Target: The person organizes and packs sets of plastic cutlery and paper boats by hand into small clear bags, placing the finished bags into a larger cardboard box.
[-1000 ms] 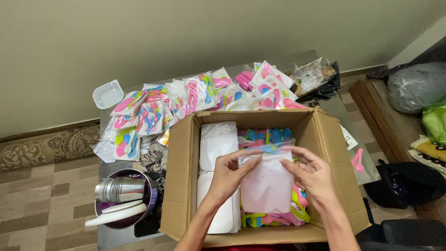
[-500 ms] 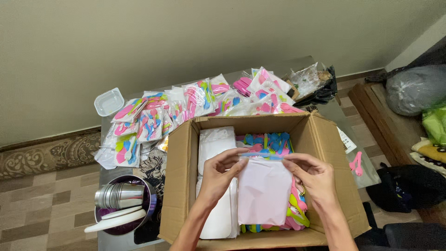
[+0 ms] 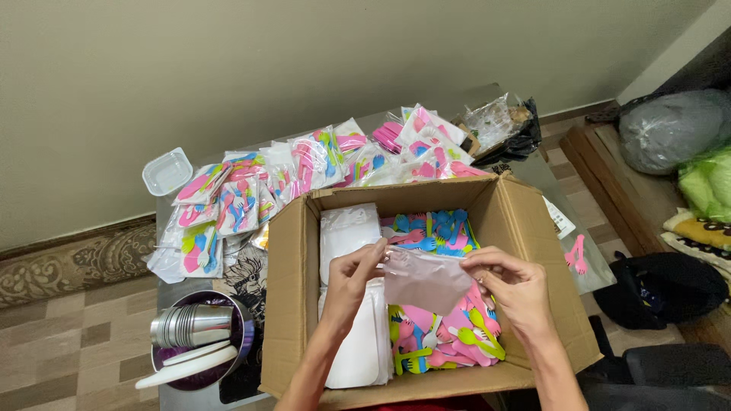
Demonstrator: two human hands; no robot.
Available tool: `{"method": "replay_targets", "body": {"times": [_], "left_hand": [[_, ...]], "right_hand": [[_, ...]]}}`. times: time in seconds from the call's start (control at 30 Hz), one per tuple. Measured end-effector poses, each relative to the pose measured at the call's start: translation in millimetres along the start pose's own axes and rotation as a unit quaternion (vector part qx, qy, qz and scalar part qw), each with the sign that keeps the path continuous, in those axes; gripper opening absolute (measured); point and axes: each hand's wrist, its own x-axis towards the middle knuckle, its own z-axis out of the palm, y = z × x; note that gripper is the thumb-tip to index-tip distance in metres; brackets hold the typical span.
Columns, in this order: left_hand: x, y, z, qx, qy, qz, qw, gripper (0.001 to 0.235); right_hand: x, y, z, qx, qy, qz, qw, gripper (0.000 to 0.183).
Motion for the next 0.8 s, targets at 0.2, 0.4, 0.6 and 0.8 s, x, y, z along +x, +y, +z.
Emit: {"method": "replay_targets", "body": {"times": [0.2,0.4,0.6,0.8], "left_hand": [[4,6,5,0.042,-0.08,0.075,0.993,0.013],[-2,14,6,0.044,-0.051,0.091,0.994,0.014],[-2,3,4,0.072,-0.09,0.147,0.982,0.014],[0,0,-1,0.062,-0.091,0.145,0.983,0.012]], "right_hand": [[-2,-7,4,-0.034,-0.022,-0.019,0.999,0.018],[-7,-10,5,0.006,0.079,0.06,0.995,0.02],[-12,3,14,0.032,0.08,0.075,0.993,0.017],[-11,-4,18,0.056,0.075,0.093,0.991,0.016]]}}
